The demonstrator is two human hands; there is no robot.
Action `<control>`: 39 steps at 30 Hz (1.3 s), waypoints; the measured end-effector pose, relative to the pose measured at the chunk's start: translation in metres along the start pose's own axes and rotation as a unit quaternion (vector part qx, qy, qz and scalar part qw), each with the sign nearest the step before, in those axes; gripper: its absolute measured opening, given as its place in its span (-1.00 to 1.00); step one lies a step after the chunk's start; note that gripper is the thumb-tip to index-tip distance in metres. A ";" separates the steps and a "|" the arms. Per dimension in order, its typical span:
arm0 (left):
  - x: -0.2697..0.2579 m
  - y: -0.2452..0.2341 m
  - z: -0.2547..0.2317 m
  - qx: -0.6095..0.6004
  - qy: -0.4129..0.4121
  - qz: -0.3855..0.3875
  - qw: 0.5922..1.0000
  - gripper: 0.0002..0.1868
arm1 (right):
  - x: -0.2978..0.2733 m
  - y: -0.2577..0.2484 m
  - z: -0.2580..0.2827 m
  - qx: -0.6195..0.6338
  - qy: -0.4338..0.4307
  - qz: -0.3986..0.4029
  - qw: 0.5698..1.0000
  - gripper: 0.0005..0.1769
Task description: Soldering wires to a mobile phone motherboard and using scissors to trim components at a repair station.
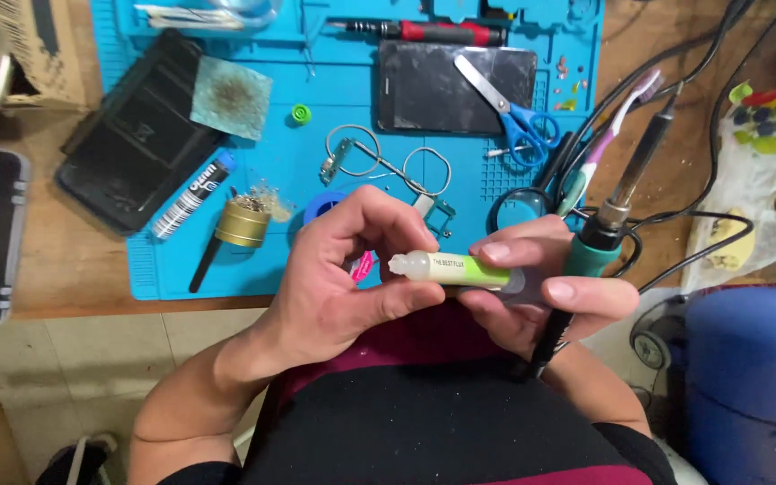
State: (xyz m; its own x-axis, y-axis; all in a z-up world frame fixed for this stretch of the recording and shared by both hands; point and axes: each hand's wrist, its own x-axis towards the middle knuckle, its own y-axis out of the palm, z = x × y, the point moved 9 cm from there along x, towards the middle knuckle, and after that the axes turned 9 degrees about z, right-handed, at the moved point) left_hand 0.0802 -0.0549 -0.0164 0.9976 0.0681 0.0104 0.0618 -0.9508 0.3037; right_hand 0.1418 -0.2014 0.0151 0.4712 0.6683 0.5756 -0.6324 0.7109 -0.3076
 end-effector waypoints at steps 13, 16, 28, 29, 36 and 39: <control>-0.009 -0.021 -0.001 0.147 0.050 0.001 0.988 -0.50 | -0.004 -0.020 -0.021 0.069 0.084 -0.023 0.994 -0.52; -0.025 -0.035 0.000 0.337 0.081 -0.043 0.937 -0.72 | -0.017 -0.018 -0.037 0.021 0.184 0.031 0.982 -0.47; -0.040 -0.016 0.003 0.732 0.121 -0.078 0.666 -0.96 | -0.034 0.011 -0.040 0.076 0.115 0.052 0.989 -0.37; -0.040 -0.014 0.004 0.742 0.123 -0.067 0.656 -0.95 | -0.032 0.012 -0.040 0.072 0.109 0.057 0.990 -0.38; -0.041 -0.012 0.009 0.744 0.138 -0.043 0.652 -0.87 | -0.026 0.018 -0.038 0.069 0.071 0.053 0.994 -0.39; -0.041 -0.012 0.009 0.746 0.140 -0.048 0.649 -0.84 | -0.026 0.021 -0.037 0.067 0.071 0.028 0.995 -0.45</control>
State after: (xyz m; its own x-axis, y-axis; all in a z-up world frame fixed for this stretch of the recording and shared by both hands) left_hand 0.0392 -0.0492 -0.0289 0.9551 0.0030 0.2961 0.2928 -0.1581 -0.9430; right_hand 0.1393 -0.1956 -0.0341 0.5083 0.7373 0.4449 -0.7325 0.6418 -0.2268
